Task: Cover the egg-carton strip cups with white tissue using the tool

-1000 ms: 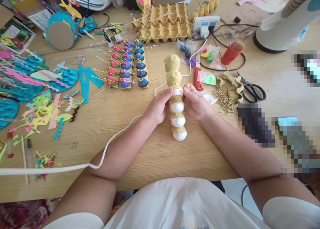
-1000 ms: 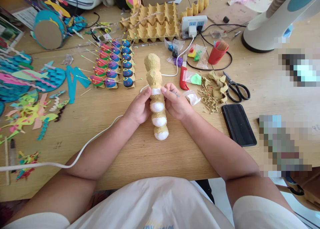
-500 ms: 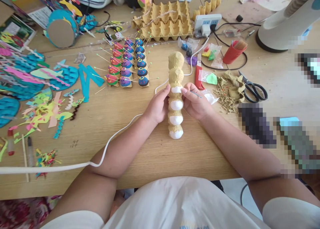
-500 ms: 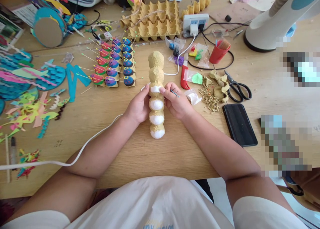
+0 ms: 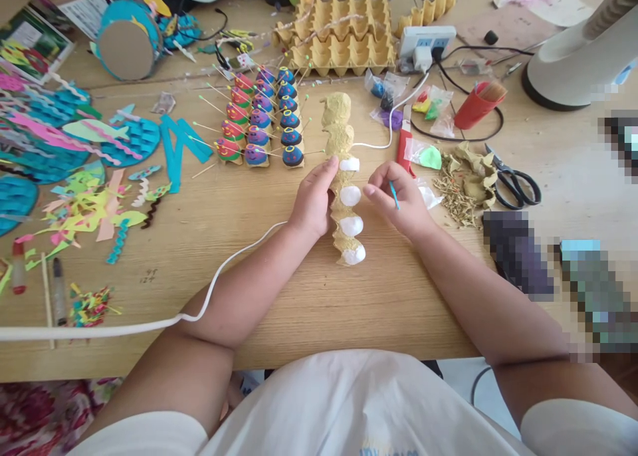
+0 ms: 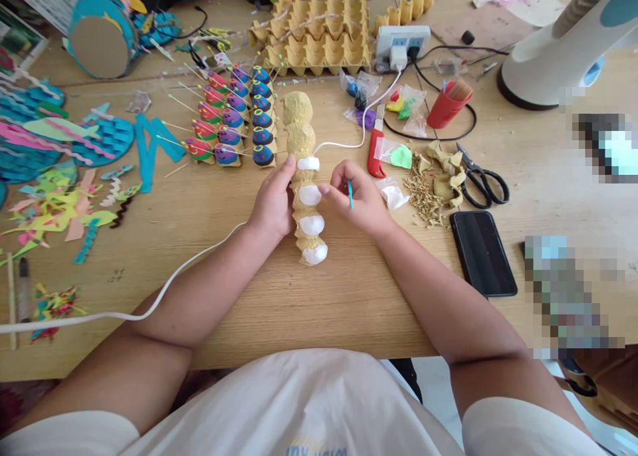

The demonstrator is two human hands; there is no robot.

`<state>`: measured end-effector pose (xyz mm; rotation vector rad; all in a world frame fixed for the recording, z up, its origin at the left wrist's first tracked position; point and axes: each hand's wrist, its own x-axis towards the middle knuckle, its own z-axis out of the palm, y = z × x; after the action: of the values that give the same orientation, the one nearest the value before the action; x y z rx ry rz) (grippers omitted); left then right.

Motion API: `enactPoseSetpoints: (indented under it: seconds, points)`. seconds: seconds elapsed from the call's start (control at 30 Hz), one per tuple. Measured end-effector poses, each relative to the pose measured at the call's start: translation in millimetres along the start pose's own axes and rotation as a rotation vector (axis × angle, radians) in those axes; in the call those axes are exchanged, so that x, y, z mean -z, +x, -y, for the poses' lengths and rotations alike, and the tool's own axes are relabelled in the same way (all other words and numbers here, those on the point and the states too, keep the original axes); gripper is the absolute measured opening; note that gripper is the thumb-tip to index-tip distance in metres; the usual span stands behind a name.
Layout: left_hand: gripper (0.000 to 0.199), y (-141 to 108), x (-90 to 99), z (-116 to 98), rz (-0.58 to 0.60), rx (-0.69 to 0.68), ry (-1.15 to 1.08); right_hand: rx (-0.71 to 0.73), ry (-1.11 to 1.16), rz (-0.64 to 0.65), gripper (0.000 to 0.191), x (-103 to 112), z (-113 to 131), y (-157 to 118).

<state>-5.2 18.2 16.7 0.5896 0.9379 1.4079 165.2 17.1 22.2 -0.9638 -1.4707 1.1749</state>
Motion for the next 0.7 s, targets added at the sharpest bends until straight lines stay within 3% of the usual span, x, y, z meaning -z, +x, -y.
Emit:
enactPoseSetpoints:
  seconds: [0.13,0.37,0.47,0.57,0.7]
  points:
    - [0.041,0.7,0.7,-1.6,-0.067,-0.065,0.061,0.055,-0.132,0.222,0.068,4.2,-4.8,0.2]
    - [0.040,5.0,4.7,2.2,-0.090,-0.161,0.096,0.150,-0.240,0.377,0.068,8.7,-4.5,3.9]
    - [0.045,4.2,5.6,2.7,-0.084,-0.162,0.137,0.103,-0.245,0.368,0.063,8.3,-1.8,3.8]
    - [0.048,2.9,6.9,3.2,-0.061,-0.159,0.165,0.038,-0.223,0.273,0.060,8.7,-1.1,5.0]
    - [0.044,2.0,7.5,3.3,-0.059,-0.161,0.175,0.020,-0.034,0.189,0.057,9.3,-1.4,8.0]
